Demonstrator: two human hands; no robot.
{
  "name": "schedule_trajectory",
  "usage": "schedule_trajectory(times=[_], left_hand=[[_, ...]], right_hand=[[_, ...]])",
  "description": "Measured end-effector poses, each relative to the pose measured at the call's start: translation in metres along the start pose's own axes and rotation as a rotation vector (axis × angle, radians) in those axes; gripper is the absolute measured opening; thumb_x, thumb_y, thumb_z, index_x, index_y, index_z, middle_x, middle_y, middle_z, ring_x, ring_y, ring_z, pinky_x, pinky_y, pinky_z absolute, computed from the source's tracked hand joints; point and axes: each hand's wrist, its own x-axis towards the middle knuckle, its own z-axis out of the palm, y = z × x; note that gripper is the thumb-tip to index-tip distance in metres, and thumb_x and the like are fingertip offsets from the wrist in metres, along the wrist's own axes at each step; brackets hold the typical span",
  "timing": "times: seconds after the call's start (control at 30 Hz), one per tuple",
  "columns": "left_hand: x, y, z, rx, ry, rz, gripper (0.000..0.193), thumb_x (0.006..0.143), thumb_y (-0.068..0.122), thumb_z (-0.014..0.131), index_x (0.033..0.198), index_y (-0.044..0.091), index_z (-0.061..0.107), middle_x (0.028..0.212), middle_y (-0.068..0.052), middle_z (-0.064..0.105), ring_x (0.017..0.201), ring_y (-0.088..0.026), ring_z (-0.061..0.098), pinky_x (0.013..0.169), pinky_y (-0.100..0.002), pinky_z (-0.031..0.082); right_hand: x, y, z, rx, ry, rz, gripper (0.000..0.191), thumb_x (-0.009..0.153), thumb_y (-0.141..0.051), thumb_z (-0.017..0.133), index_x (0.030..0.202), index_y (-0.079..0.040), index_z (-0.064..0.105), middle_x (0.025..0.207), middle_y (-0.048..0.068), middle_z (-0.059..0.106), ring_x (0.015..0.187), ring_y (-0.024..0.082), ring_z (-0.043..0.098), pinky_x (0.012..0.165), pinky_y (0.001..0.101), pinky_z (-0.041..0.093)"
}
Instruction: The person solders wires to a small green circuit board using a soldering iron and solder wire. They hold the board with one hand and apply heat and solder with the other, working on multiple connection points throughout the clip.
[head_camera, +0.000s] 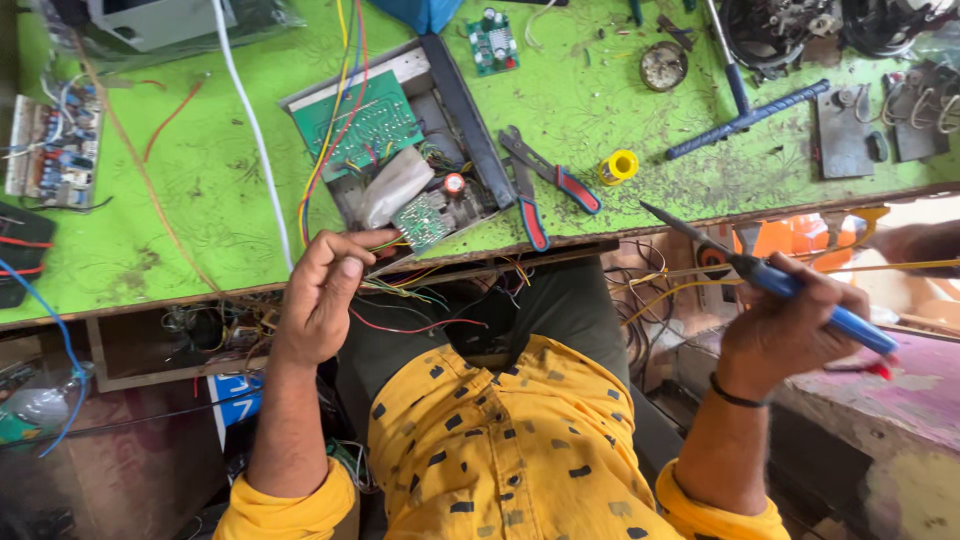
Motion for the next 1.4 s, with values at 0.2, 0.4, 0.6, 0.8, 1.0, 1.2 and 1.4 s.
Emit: schedule_trajectory(times=[0.2, 0.4, 0.6, 0.8, 1.0, 1.2, 1.4], left_hand=[[-0.002, -0.015, -0.001, -0.018, -0.044, 0.017, 0.018, 0.109, 0.015, 0.056, 0.120, 0.000, 0.056, 0.139, -0.020, 0.062, 0.131, -0.018, 0.058, 0.115, -0.035, 0.044], [-0.002, -0.014, 0.001, 0.025, -0.004, -0.031, 0.014, 0.107, 0.012, 0.062, 0.114, 0.000, 0.060, 0.136, -0.019, 0.065, 0.122, -0.015, 0.061, 0.107, -0.032, 0.048], [0.000, -0.013, 0.006, 0.080, 0.030, -0.019, 0.012, 0.104, 0.010, 0.065, 0.111, 0.000, 0.063, 0.130, -0.018, 0.066, 0.121, -0.016, 0.062, 0.107, -0.032, 0.048], [0.000, -0.011, 0.007, 0.077, 0.036, -0.023, 0.012, 0.105, 0.009, 0.064, 0.111, 0.000, 0.062, 0.129, -0.017, 0.067, 0.120, -0.016, 0.062, 0.106, -0.031, 0.048], [0.001, -0.010, 0.008, 0.085, 0.036, -0.011, 0.011, 0.105, 0.009, 0.064, 0.111, 0.000, 0.062, 0.130, -0.017, 0.067, 0.119, -0.015, 0.062, 0.105, -0.031, 0.048], [0.000, -0.008, 0.009, 0.110, 0.044, -0.009, 0.012, 0.105, 0.010, 0.064, 0.111, 0.000, 0.062, 0.128, -0.016, 0.067, 0.116, -0.014, 0.063, 0.103, -0.030, 0.049], [0.002, -0.004, 0.011, 0.154, 0.057, 0.004, 0.013, 0.105, 0.011, 0.065, 0.112, 0.000, 0.063, 0.127, -0.016, 0.068, 0.116, -0.015, 0.063, 0.102, -0.030, 0.049]], right_hand=[[-0.002, 0.021, 0.005, -0.008, -0.040, -0.012, 0.040, 0.115, -0.036, 0.071, 0.111, -0.002, 0.051, 0.103, 0.026, 0.073, 0.067, 0.023, 0.067, 0.058, 0.0288, 0.053], [-0.004, 0.024, 0.010, 0.041, -0.074, 0.028, 0.040, 0.115, -0.036, 0.073, 0.114, -0.003, 0.051, 0.104, 0.024, 0.073, 0.070, 0.023, 0.067, 0.059, 0.0275, 0.051], [-0.001, 0.024, 0.012, 0.041, -0.064, 0.018, 0.042, 0.114, -0.038, 0.074, 0.114, -0.004, 0.050, 0.105, 0.024, 0.073, 0.071, 0.024, 0.069, 0.061, 0.0284, 0.053], [-0.003, 0.020, 0.013, 0.027, -0.088, 0.025, 0.041, 0.115, -0.038, 0.072, 0.114, -0.004, 0.049, 0.104, 0.024, 0.073, 0.068, 0.023, 0.067, 0.059, 0.0282, 0.052], [-0.003, 0.023, 0.014, 0.016, -0.091, 0.014, 0.041, 0.117, -0.038, 0.071, 0.115, -0.004, 0.049, 0.105, 0.025, 0.074, 0.070, 0.023, 0.067, 0.061, 0.0278, 0.052], [-0.002, 0.027, 0.012, 0.009, -0.093, 0.010, 0.040, 0.117, -0.037, 0.071, 0.114, -0.003, 0.049, 0.104, 0.025, 0.074, 0.071, 0.023, 0.068, 0.062, 0.0279, 0.053], [0.000, 0.026, 0.015, 0.008, -0.092, 0.008, 0.041, 0.117, -0.038, 0.071, 0.114, -0.003, 0.049, 0.106, 0.024, 0.074, 0.072, 0.023, 0.068, 0.064, 0.0283, 0.054]])
